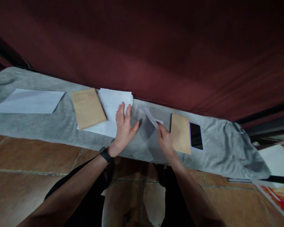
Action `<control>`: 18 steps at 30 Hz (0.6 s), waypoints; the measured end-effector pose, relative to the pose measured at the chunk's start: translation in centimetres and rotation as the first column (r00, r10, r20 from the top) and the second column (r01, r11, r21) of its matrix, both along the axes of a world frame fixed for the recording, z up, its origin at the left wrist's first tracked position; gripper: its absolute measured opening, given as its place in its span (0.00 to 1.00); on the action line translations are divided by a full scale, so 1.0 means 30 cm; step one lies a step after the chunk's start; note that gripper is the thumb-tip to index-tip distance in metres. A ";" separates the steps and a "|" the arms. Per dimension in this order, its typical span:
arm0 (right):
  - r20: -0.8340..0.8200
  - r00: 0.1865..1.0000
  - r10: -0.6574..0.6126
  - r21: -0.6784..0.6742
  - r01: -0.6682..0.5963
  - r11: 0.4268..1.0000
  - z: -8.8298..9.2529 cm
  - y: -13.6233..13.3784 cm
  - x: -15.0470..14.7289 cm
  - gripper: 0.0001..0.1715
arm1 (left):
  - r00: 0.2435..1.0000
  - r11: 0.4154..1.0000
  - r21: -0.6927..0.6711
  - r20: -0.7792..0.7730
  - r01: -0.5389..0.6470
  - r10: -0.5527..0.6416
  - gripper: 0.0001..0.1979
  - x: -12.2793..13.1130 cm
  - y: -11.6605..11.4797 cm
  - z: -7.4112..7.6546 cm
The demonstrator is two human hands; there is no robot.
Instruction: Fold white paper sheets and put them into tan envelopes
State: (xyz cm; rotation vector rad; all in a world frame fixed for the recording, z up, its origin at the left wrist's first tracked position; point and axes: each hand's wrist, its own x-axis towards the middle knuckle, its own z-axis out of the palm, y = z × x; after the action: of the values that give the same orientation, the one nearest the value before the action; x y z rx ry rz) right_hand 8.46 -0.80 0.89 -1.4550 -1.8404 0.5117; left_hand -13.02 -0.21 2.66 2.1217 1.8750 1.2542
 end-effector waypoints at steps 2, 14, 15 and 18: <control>-0.235 0.972 -0.019 -0.015 0.015 1.000 0.016 0.017 0.024 0.24 | 0.975 1.000 -0.028 0.222 -0.015 0.021 0.44 -0.021 0.029 -0.008; -0.815 0.502 -0.289 -0.395 -0.116 0.911 -0.062 0.041 -0.025 0.22 | 0.540 0.799 -0.397 0.835 0.452 0.110 0.45 0.041 0.009 -0.043; -0.807 0.500 -0.316 -0.424 -0.116 0.898 -0.068 0.037 -0.024 0.22 | 0.524 0.791 -0.404 0.842 0.461 0.125 0.46 0.040 0.010 -0.050; -0.766 0.544 -0.343 -0.457 -0.084 0.886 -0.086 0.029 -0.011 0.22 | 0.493 0.772 -0.420 0.855 0.477 0.160 0.47 0.033 0.014 -0.080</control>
State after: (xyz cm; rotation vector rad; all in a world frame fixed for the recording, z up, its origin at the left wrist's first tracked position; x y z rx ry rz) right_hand 8.14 0.08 -1.69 -1.2469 -0.8303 1.3579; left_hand -12.04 0.22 0.27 0.9395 1.2568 1.0882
